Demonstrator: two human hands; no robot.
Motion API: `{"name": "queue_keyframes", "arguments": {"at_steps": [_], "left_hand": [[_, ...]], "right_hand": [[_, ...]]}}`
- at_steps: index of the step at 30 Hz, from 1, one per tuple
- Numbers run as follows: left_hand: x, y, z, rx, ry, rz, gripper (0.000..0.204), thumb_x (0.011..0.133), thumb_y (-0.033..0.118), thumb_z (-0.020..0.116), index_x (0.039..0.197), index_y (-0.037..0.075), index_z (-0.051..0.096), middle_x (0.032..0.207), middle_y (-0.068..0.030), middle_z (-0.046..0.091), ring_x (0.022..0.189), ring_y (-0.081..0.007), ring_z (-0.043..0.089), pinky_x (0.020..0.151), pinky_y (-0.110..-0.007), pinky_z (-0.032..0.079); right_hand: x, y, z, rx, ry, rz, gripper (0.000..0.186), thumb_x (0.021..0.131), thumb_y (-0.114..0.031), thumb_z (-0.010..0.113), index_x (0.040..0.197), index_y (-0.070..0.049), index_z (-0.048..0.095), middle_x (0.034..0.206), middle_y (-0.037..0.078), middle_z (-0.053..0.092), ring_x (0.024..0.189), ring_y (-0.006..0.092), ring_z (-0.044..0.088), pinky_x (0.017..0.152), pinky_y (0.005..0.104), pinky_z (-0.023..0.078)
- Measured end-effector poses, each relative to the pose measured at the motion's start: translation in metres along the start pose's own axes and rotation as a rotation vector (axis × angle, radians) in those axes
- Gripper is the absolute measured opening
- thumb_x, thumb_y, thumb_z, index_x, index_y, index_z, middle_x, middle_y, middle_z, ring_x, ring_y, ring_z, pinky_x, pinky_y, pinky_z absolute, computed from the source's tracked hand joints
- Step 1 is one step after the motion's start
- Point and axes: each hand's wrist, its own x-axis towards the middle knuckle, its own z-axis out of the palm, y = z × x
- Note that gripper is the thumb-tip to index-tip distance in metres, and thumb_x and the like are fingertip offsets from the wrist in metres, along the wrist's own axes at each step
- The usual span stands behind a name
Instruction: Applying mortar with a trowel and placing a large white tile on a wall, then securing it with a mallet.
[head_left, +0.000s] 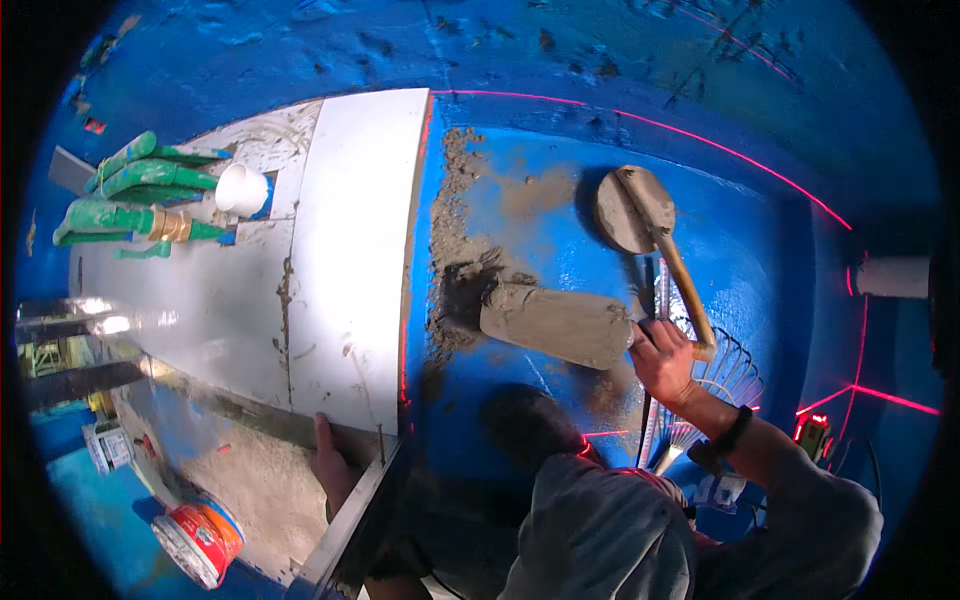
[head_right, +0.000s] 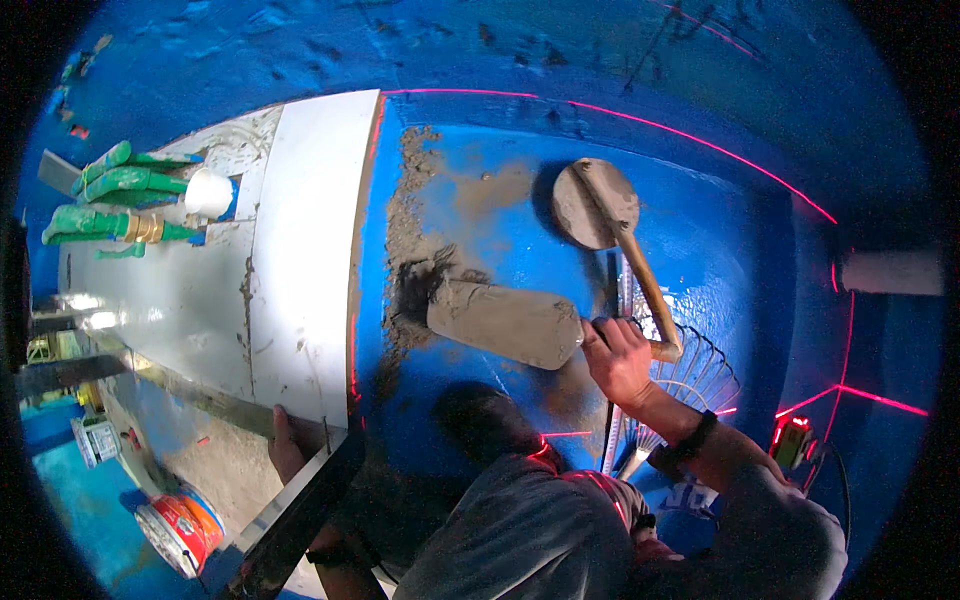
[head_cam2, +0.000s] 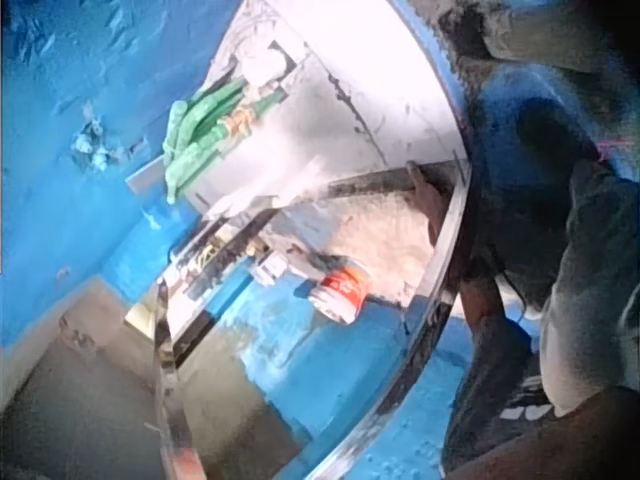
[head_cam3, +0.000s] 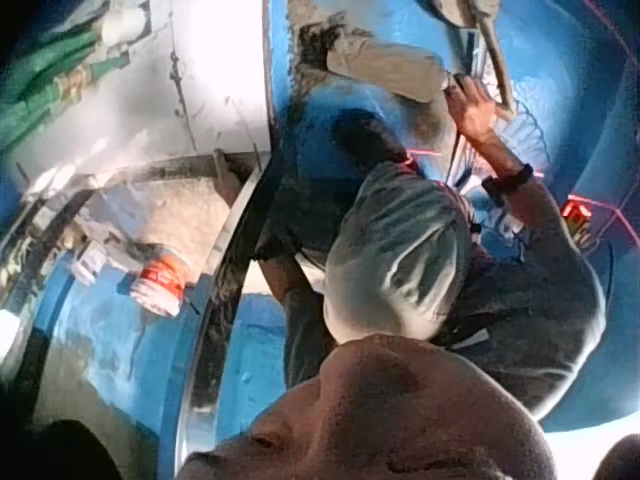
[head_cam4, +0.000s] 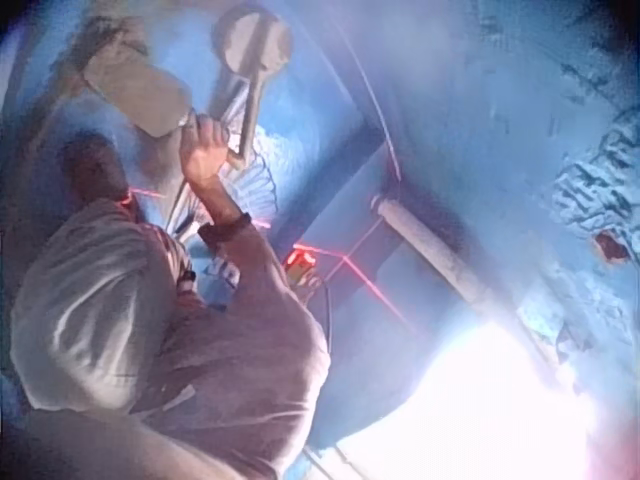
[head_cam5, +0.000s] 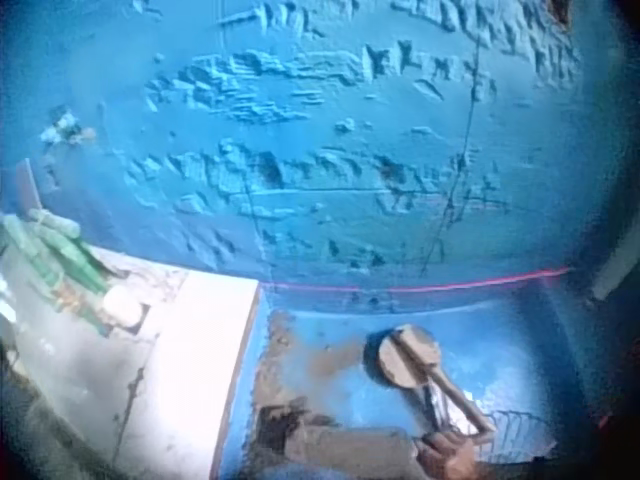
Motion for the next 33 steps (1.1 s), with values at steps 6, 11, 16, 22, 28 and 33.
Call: {"name": "queue_keyframes", "arguments": {"at_steps": [6, 11, 16, 22, 28, 33], "left_hand": [[0.024, -0.019, -0.024, 0.044, 0.041, 0.003, 0.057, 0.103, 0.043, 0.067, 0.134, -0.005, 0.061, 0.125, -0.0141, 0.069, 0.111, -0.0254, 0.066, 0.099, -0.039, 0.052], [0.008, -0.005, -0.004, -0.012, 0.075, -0.067, 0.072, 0.098, 0.037, 0.077, 0.144, -0.011, 0.049, 0.143, -0.0164, 0.059, 0.126, -0.026, 0.057, 0.109, -0.038, 0.046], [-0.007, 0.011, 0.01, -0.019, 0.086, -0.038, 0.069, 0.1, 0.028, 0.073, 0.152, -0.005, 0.043, 0.148, -0.0146, 0.054, 0.128, -0.0259, 0.056, 0.11, -0.038, 0.047], [-0.009, 0.015, 0.011, -0.063, 0.094, -0.114, 0.07, 0.1, 0.025, 0.073, 0.154, -0.004, 0.039, 0.148, -0.0144, 0.054, 0.132, -0.0256, 0.054, 0.11, -0.037, 0.046], [-0.003, 0.002, 0.007, -0.111, 0.044, 0.005, 0.069, 0.1, 0.023, 0.073, 0.153, -0.005, 0.039, 0.148, -0.0154, 0.053, 0.134, -0.0263, 0.053, 0.114, -0.038, 0.043], [0.0, 0.001, 0.005, -0.111, 0.044, -0.005, 0.07, 0.1, 0.022, 0.073, 0.154, -0.004, 0.037, 0.149, -0.0158, 0.052, 0.135, -0.0267, 0.052, 0.116, -0.039, 0.041]], "right_hand": [[0.063, 0.007, -0.028, 0.223, -0.074, -0.214, 0.05, 0.069, -0.004, 0.081, 0.118, -0.009, 0.07, 0.095, 0.007, 0.066, 0.08, 0.0287, 0.067, 0.067, 0.0414, 0.054], [0.146, 0.02, -0.013, 0.343, -0.22, -0.544, 0.046, 0.071, -0.009, 0.082, 0.115, -0.007, 0.069, 0.1, 0.009, 0.064, 0.083, 0.0297, 0.066, 0.071, 0.0427, 0.055], [0.204, 0.003, 0.009, 0.451, -0.355, -0.821, 0.033, 0.076, -0.019, 0.082, 0.104, -0.005, 0.073, 0.098, 0.009, 0.065, 0.086, 0.0312, 0.068, 0.071, 0.0439, 0.055], [0.241, -0.022, 0.03, 0.462, -0.58, -0.872, 0.032, 0.079, -0.021, 0.081, 0.107, -0.008, 0.071, 0.092, 0.008, 0.063, 0.086, 0.0319, 0.068, 0.071, 0.045, 0.055], [0.274, -0.04, 0.041, 0.477, -0.851, -0.832, 0.028, 0.08, -0.026, 0.084, 0.097, -0.007, 0.071, 0.096, 0.012, 0.065, 0.094, 0.0398, 0.068, 0.076, 0.0534, 0.053], [0.301, -0.053, 0.052, 0.542, -0.976, -0.876, 0.035, 0.079, -0.027, 0.086, 0.082, -0.001, 0.063, 0.09, 0.016, 0.065, 0.093, 0.0433, 0.066, 0.074, 0.0551, 0.049]]}}
